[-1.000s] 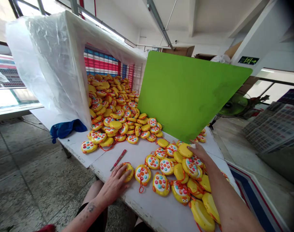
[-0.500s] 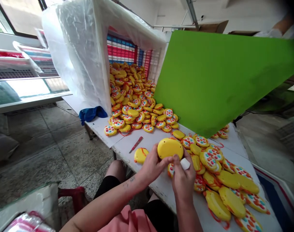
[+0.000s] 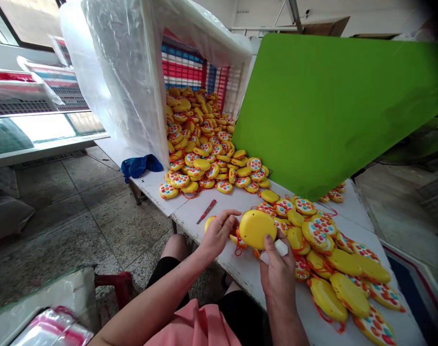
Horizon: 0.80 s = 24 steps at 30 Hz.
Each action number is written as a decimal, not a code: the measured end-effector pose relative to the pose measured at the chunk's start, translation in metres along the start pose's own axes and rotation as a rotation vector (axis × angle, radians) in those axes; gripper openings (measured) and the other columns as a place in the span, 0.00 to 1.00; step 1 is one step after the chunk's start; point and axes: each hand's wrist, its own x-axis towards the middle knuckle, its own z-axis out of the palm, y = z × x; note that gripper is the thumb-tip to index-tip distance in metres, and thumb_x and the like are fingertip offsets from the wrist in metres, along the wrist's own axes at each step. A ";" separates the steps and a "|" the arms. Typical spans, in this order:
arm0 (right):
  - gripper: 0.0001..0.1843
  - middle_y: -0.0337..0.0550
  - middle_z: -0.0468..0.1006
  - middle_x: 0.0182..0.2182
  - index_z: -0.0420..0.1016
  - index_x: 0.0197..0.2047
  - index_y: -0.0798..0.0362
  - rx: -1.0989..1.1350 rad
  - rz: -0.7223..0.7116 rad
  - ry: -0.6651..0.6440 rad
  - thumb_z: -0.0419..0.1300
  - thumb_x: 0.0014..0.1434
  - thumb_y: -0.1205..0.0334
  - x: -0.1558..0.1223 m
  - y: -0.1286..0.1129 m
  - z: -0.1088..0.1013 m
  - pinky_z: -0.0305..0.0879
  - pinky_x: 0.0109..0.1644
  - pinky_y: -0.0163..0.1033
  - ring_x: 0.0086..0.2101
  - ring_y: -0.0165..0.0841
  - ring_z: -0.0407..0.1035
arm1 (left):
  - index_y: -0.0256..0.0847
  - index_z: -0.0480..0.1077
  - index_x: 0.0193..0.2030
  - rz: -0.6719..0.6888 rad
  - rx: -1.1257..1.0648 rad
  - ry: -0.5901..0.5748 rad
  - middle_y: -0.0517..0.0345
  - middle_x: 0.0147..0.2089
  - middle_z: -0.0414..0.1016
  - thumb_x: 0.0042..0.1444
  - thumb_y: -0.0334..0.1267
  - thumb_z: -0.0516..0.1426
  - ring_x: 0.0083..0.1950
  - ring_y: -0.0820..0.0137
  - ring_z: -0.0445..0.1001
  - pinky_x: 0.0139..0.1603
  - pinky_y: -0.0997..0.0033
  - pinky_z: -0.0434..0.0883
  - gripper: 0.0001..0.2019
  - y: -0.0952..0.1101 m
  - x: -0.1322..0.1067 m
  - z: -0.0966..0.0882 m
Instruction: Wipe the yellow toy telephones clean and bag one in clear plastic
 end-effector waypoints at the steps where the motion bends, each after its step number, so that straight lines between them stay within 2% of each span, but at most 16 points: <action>1: 0.29 0.48 0.75 0.50 0.66 0.59 0.51 0.004 0.015 -0.014 0.63 0.56 0.51 -0.001 0.002 -0.001 0.69 0.52 0.50 0.48 0.43 0.71 | 0.37 0.67 0.50 -0.002 -0.031 -0.052 0.55 0.37 0.74 0.57 0.58 0.54 0.36 0.70 0.72 0.36 0.73 0.70 0.25 0.000 -0.004 0.002; 3: 0.30 0.49 0.74 0.52 0.65 0.60 0.50 0.004 0.063 -0.072 0.62 0.57 0.51 -0.004 0.009 -0.007 0.69 0.51 0.49 0.49 0.43 0.71 | 0.38 0.65 0.53 -0.038 -0.071 -0.126 0.52 0.46 0.72 0.54 0.55 0.59 0.45 0.66 0.71 0.41 0.71 0.70 0.27 -0.002 -0.014 0.004; 5: 0.28 0.49 0.75 0.52 0.67 0.58 0.50 -0.032 0.129 -0.162 0.62 0.57 0.49 -0.008 0.017 -0.019 0.71 0.48 0.47 0.48 0.43 0.71 | 0.40 0.62 0.53 -0.114 -0.119 -0.119 0.53 0.48 0.71 0.52 0.52 0.62 0.46 0.67 0.71 0.43 0.71 0.70 0.27 -0.008 -0.025 0.000; 7: 0.25 0.48 0.77 0.48 0.71 0.54 0.50 -0.142 0.182 -0.237 0.63 0.56 0.49 -0.008 0.024 -0.034 0.72 0.45 0.46 0.46 0.43 0.73 | 0.42 0.60 0.51 -0.219 -0.213 -0.078 0.56 0.47 0.70 0.52 0.49 0.63 0.45 0.68 0.72 0.44 0.69 0.72 0.25 -0.019 -0.037 -0.011; 9: 0.22 0.48 0.80 0.42 0.75 0.49 0.52 -0.326 0.155 -0.284 0.64 0.54 0.49 -0.003 0.029 -0.043 0.72 0.44 0.46 0.42 0.43 0.73 | 0.43 0.59 0.50 -0.342 -0.317 -0.061 0.56 0.47 0.71 0.52 0.47 0.63 0.43 0.68 0.74 0.41 0.66 0.74 0.24 -0.032 -0.049 -0.025; 11: 0.18 0.48 0.80 0.40 0.77 0.44 0.52 -0.504 0.026 -0.338 0.64 0.55 0.50 0.009 0.032 -0.038 0.71 0.45 0.46 0.41 0.43 0.73 | 0.42 0.61 0.49 -0.446 -0.376 -0.050 0.55 0.48 0.72 0.49 0.46 0.65 0.43 0.66 0.76 0.39 0.65 0.75 0.24 -0.045 -0.061 -0.038; 14: 0.13 0.47 0.80 0.41 0.77 0.44 0.52 -0.732 -0.279 -0.533 0.58 0.60 0.56 0.037 0.037 0.000 0.68 0.47 0.44 0.42 0.40 0.73 | 0.38 0.65 0.48 -0.551 -0.407 -0.035 0.51 0.47 0.74 0.46 0.43 0.67 0.44 0.64 0.76 0.41 0.66 0.75 0.25 -0.058 -0.076 -0.048; 16: 0.14 0.45 0.78 0.44 0.75 0.49 0.51 -0.995 -0.468 -0.776 0.53 0.63 0.65 0.060 0.042 0.038 0.66 0.50 0.41 0.45 0.37 0.70 | 0.37 0.67 0.48 -0.588 -0.442 -0.031 0.50 0.46 0.76 0.45 0.42 0.68 0.44 0.64 0.77 0.44 0.65 0.74 0.25 -0.062 -0.084 -0.049; 18: 0.18 0.43 0.78 0.44 0.76 0.48 0.49 -1.075 -0.511 -0.921 0.54 0.58 0.74 0.083 0.050 0.078 0.63 0.51 0.38 0.46 0.36 0.68 | 0.36 0.67 0.47 -0.598 -0.468 -0.025 0.50 0.44 0.77 0.45 0.42 0.68 0.44 0.63 0.77 0.46 0.64 0.73 0.25 -0.064 -0.089 -0.049; 20: 0.16 0.43 0.79 0.40 0.79 0.41 0.50 -1.143 -0.523 -1.058 0.58 0.53 0.76 0.103 0.062 0.113 0.62 0.49 0.38 0.44 0.38 0.68 | 0.36 0.67 0.46 -0.607 -0.460 -0.014 0.49 0.43 0.77 0.43 0.42 0.69 0.44 0.62 0.77 0.46 0.63 0.73 0.25 -0.063 -0.093 -0.051; 22: 0.12 0.44 0.78 0.37 0.80 0.34 0.50 -1.207 -0.516 -1.186 0.64 0.48 0.76 0.116 0.075 0.139 0.62 0.46 0.37 0.43 0.39 0.68 | 0.36 0.67 0.45 -0.620 -0.429 0.003 0.49 0.43 0.77 0.41 0.42 0.70 0.43 0.61 0.77 0.45 0.62 0.73 0.26 -0.062 -0.096 -0.054; 24: 0.11 0.45 0.78 0.36 0.79 0.28 0.50 -1.256 -0.502 -1.275 0.70 0.41 0.74 0.123 0.085 0.155 0.62 0.44 0.36 0.43 0.40 0.68 | 0.36 0.67 0.45 -0.631 -0.410 0.021 0.49 0.43 0.77 0.41 0.42 0.70 0.43 0.61 0.77 0.43 0.62 0.74 0.26 -0.063 -0.099 -0.058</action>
